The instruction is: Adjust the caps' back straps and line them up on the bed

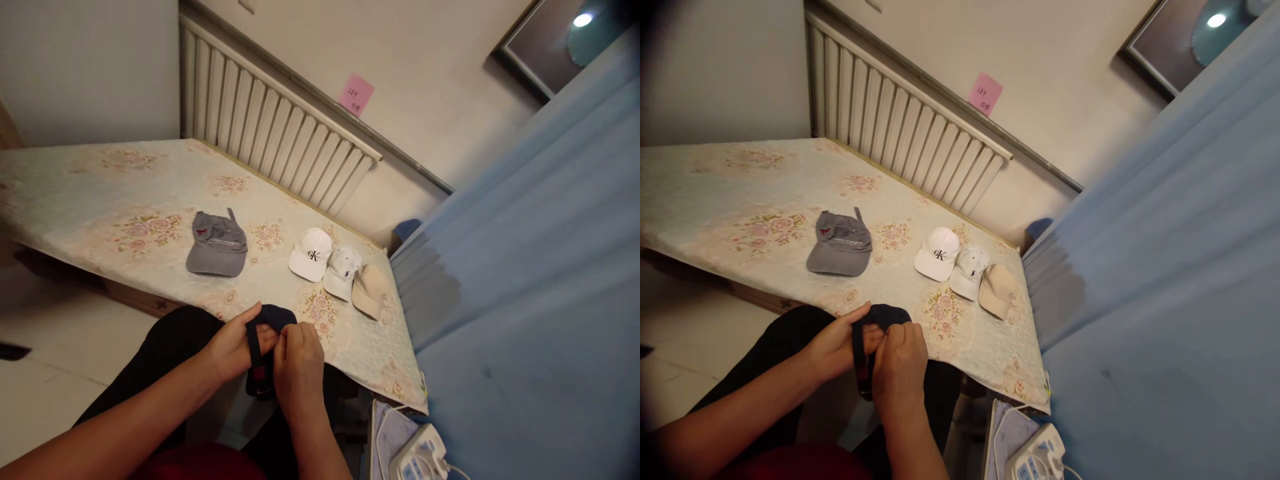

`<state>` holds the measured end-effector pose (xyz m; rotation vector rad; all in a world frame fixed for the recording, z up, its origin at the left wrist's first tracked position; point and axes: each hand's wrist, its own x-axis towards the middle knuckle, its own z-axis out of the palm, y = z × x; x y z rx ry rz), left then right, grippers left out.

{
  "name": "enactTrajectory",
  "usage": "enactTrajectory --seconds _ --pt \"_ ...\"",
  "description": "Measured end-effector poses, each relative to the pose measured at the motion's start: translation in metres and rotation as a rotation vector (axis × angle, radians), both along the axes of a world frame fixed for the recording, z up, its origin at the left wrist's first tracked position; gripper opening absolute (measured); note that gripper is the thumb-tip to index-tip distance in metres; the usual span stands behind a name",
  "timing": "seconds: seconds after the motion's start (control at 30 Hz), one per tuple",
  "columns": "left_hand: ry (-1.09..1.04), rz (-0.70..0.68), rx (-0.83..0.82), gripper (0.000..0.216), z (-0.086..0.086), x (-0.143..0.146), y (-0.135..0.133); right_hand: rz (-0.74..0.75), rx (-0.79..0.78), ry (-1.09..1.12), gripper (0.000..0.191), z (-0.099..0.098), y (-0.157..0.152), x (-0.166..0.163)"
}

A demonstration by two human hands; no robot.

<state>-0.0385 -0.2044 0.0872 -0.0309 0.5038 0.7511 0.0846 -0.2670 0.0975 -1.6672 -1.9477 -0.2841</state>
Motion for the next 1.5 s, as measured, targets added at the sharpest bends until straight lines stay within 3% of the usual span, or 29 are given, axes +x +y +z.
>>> enactTrajectory --seconds 0.2,0.33,0.57,0.77,0.9,0.97,1.07,1.27,1.37,1.5 --pt "0.081 -0.138 0.141 0.020 0.009 0.001 -0.008 0.069 -0.006 0.150 0.017 0.025 -0.010 0.003" --pt "0.175 -0.101 0.270 0.012 0.018 0.005 -0.021 0.194 0.021 0.188 0.025 0.039 -0.010 0.001" --pt "0.249 -0.152 0.440 0.010 0.029 0.000 -0.019 0.253 -0.051 0.110 0.057 0.021 -0.004 0.002" --pt "0.222 -0.166 0.589 0.010 0.055 0.002 -0.002 0.139 0.041 0.213 0.055 0.022 0.005 0.015" --pt "0.337 -0.172 0.767 0.009 0.070 0.005 0.015 0.120 0.187 0.228 0.057 0.025 0.020 0.017" --pt "0.437 -0.175 0.878 0.010 0.067 0.006 0.024 0.112 0.253 0.231 0.059 0.019 0.028 0.017" --pt "0.477 -0.159 0.944 0.014 0.049 0.009 0.031 0.089 0.267 0.226 0.061 -0.001 0.035 0.018" --pt "0.400 -0.183 0.672 0.012 0.000 0.019 0.019 0.066 0.119 0.183 0.057 -0.047 0.032 0.023" --pt "0.389 -0.154 0.618 0.011 -0.006 0.022 0.012 0.079 0.116 0.157 0.058 -0.048 0.028 0.022" --pt "0.329 -0.126 0.607 0.020 0.001 0.024 0.007 0.140 0.121 0.114 0.061 -0.036 0.027 0.019"
